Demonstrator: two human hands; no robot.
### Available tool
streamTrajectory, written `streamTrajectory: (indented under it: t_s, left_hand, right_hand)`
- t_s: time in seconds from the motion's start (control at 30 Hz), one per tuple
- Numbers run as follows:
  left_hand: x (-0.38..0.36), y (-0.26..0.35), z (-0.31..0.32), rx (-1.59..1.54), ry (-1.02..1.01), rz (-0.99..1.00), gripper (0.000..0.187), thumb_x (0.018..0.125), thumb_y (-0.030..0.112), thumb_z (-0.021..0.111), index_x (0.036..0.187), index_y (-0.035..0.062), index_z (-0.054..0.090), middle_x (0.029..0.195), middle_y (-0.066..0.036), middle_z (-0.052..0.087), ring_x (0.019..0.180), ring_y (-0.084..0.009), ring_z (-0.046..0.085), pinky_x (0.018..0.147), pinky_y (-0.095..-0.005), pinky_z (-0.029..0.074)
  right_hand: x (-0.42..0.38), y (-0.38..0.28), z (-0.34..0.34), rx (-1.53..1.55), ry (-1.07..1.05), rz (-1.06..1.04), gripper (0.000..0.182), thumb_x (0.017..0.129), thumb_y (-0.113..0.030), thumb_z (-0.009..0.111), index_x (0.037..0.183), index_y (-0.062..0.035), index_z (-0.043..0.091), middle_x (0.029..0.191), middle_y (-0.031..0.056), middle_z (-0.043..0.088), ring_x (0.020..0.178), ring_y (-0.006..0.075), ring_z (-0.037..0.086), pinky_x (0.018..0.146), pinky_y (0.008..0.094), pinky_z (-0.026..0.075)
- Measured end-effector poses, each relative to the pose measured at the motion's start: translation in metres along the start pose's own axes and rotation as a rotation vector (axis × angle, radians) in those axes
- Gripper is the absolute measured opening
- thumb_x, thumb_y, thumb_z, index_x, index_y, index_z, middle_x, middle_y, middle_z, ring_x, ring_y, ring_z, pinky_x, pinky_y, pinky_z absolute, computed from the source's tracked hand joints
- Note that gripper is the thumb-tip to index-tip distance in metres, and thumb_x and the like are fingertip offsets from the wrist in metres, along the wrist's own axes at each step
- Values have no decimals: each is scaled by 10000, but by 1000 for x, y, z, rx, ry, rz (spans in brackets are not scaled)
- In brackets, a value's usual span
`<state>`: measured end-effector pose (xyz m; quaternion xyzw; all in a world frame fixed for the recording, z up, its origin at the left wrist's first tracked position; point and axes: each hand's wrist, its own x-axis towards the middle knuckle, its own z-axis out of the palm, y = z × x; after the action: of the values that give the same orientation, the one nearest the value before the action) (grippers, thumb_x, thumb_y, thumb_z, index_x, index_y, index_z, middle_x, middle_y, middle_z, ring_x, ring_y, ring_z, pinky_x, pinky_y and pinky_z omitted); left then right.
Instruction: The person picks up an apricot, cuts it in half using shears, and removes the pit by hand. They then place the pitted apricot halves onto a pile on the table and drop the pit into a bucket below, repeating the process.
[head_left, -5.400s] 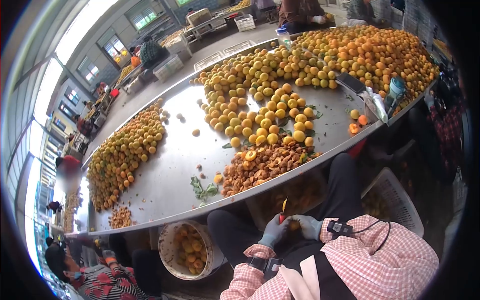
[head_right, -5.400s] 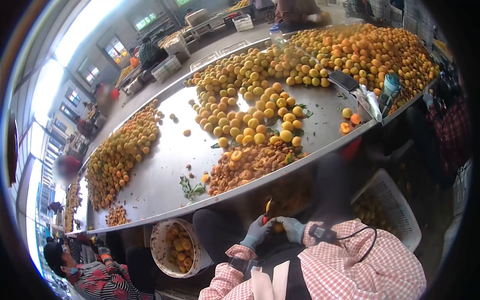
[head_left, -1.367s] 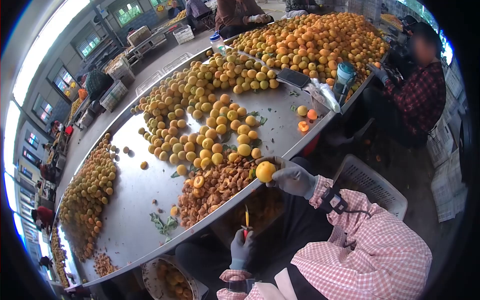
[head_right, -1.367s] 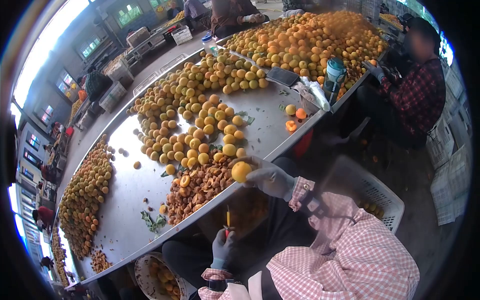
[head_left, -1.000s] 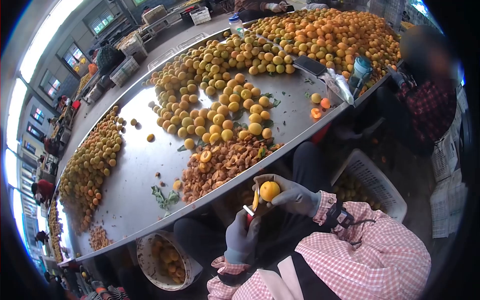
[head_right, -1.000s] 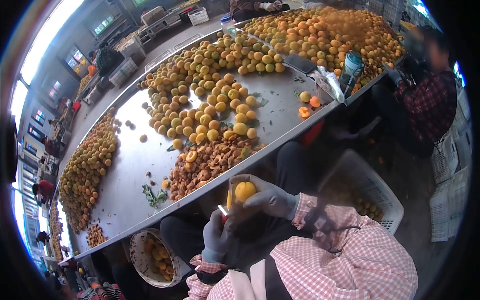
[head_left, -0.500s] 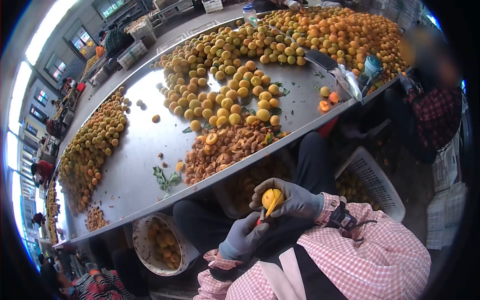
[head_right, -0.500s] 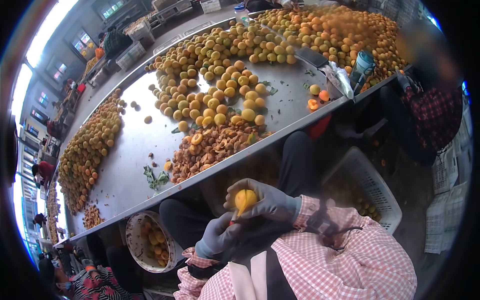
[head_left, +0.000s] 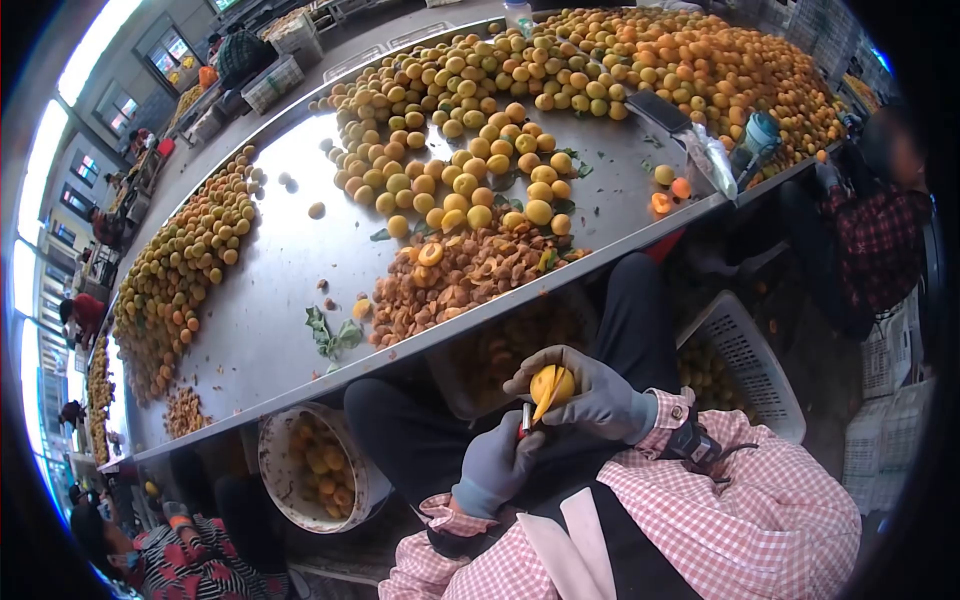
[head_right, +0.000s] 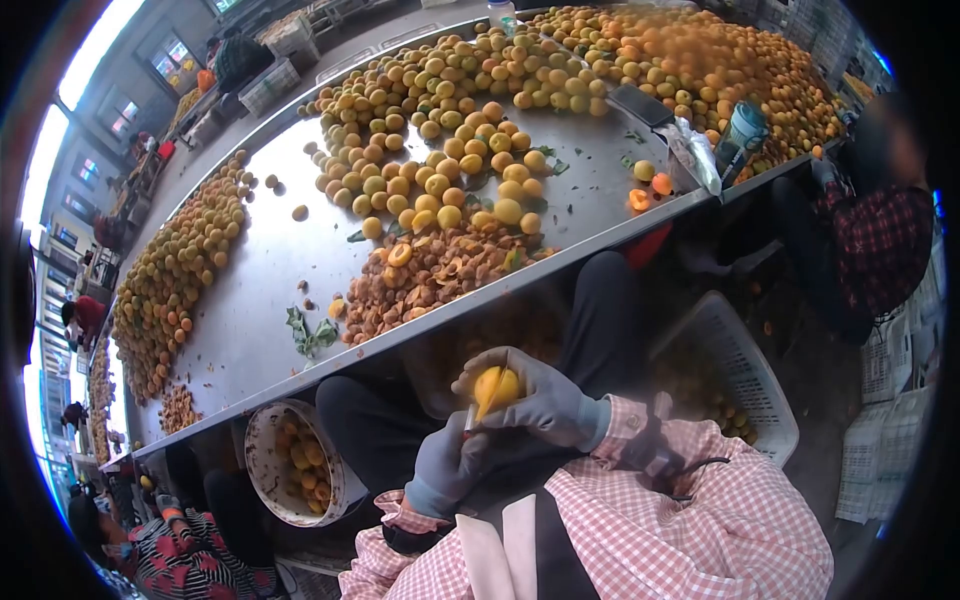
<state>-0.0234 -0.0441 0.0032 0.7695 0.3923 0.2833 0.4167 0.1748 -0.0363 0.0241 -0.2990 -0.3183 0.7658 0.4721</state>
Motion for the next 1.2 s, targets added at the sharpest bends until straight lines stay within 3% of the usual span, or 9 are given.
streamTrajectory:
  t_s: [0.27,0.37,0.47,0.57,0.7,0.77,0.9,0.97,1.2]
  left_hand:
    - [1,-8,14,-46,-4,-94,276,924,292,583,1038,48,519,811,-213,628,728,-409,617,603,-438,479]
    - [9,-13,19,-183,20,-148,282,915,293,598,1026,48,513,840,-213,636,743,-405,624,611,-437,486]
    - [6,-19,25,-51,47,-158,282,906,283,615,1034,52,516,847,-209,637,754,-398,628,620,-421,492]
    - [8,-13,15,156,14,-130,275,889,244,648,1041,47,532,864,-207,656,803,-397,649,654,-400,518]
    - [13,-18,19,60,-27,-135,262,882,221,652,1043,53,531,871,-193,662,803,-395,650,659,-405,522]
    - [14,-16,22,-102,-65,-136,275,863,228,652,1036,66,510,854,-184,652,765,-416,625,653,-449,495]
    - [16,-22,25,-149,-33,-131,264,863,208,635,1045,67,504,849,-192,651,765,-430,620,649,-474,489]
    - [22,-15,19,90,-38,-166,256,869,194,616,1058,68,498,834,-207,646,775,-427,622,649,-483,486]
    - [34,-7,20,308,-13,-267,232,871,167,594,1055,75,488,808,-202,647,750,-419,625,615,-490,486]
  right_hand:
    - [1,2,3,-254,5,-36,530,778,41,733,1245,-59,505,1206,78,562,1125,196,557,1023,327,449]
    - [9,17,-5,273,112,22,532,817,-23,731,1290,-50,489,1240,89,556,1139,209,563,1019,326,457]
    - [8,15,-7,-53,141,45,503,832,-18,712,1282,-47,491,1249,95,556,1145,218,569,1012,336,468]
    - [5,17,-1,44,150,2,504,831,-27,717,1280,-48,489,1255,98,558,1145,208,569,1005,329,474]
    - [9,21,-5,215,137,-61,499,829,-58,730,1267,-49,491,1249,110,570,1127,196,578,1003,321,473]
    - [8,13,-17,109,23,49,494,829,-64,731,1260,-52,491,1221,128,593,1103,200,593,998,312,474]
    - [10,12,-15,-281,97,53,415,882,-123,679,1250,-59,497,1226,146,598,1114,229,594,1002,352,459]
    - [11,29,-18,193,117,-20,375,923,-217,638,1235,-54,509,1203,142,613,1118,234,593,1007,364,444]
    - [16,43,-6,188,233,-185,389,948,-312,601,1216,-43,516,1181,133,624,1109,229,597,1005,356,438]
